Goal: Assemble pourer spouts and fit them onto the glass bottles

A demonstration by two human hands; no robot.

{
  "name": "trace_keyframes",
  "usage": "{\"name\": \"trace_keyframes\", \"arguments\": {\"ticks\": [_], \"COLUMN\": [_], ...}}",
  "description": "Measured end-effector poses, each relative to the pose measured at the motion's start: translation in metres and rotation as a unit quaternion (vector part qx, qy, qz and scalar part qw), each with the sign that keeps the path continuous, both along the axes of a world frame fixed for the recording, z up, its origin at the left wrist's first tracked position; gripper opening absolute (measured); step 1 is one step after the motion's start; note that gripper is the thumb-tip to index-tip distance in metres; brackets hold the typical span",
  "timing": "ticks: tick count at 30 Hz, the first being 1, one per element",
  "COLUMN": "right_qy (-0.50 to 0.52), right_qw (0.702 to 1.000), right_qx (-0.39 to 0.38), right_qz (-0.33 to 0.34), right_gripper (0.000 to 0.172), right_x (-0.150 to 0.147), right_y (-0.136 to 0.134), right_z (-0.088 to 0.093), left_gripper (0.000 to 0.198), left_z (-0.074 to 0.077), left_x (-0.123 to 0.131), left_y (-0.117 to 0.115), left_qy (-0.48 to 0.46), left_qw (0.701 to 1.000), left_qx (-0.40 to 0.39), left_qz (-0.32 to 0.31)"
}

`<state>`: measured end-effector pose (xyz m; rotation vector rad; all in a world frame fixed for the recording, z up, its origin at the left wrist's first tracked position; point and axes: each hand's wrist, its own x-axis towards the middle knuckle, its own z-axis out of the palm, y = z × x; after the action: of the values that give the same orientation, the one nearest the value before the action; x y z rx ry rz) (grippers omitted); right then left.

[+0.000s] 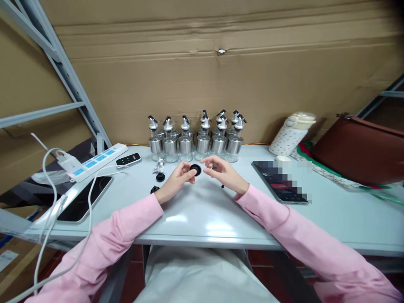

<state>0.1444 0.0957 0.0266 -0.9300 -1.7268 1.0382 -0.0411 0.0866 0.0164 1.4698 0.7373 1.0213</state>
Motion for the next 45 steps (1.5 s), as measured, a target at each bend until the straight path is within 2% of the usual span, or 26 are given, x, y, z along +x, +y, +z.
{"name": "trace_keyframes", "arguments": {"ticks": [4,10,14,26,35,45], "right_qy": [-0.035,-0.036,-0.028,-0.058,-0.09,-0.071], "right_qw": [0.998,0.997,0.997,0.997,0.995,0.997], "right_qx": [-0.023,-0.034,-0.04,-0.029,0.015,0.01], "right_qz": [0.05,0.055,0.062,0.05,0.047,0.042], "right_gripper": [0.025,0.026,0.025,0.018,0.012,0.016], "right_x": [-0.006,-0.009,-0.009,-0.01,-0.012,-0.016], "right_y": [-0.006,-0.009,-0.009,-0.01,-0.013,-0.017], "right_z": [-0.004,-0.005,-0.005,-0.009,-0.008,-0.013], "left_gripper": [0.031,0.025,0.021,0.018,0.016,0.018], "left_z": [-0.002,0.001,0.004,-0.006,-0.005,-0.003], "left_x": [0.002,0.0,0.0,-0.002,-0.003,-0.003], "left_y": [-0.001,-0.007,-0.007,-0.002,-0.004,-0.007], "left_qy": [0.019,0.04,0.061,0.1,0.15,0.192], "left_qw": [1.0,0.999,0.997,0.992,0.98,0.967], "left_qx": [0.007,0.019,0.036,0.072,0.131,0.169], "left_qz": [0.001,-0.025,-0.015,-0.032,-0.004,0.02]}}
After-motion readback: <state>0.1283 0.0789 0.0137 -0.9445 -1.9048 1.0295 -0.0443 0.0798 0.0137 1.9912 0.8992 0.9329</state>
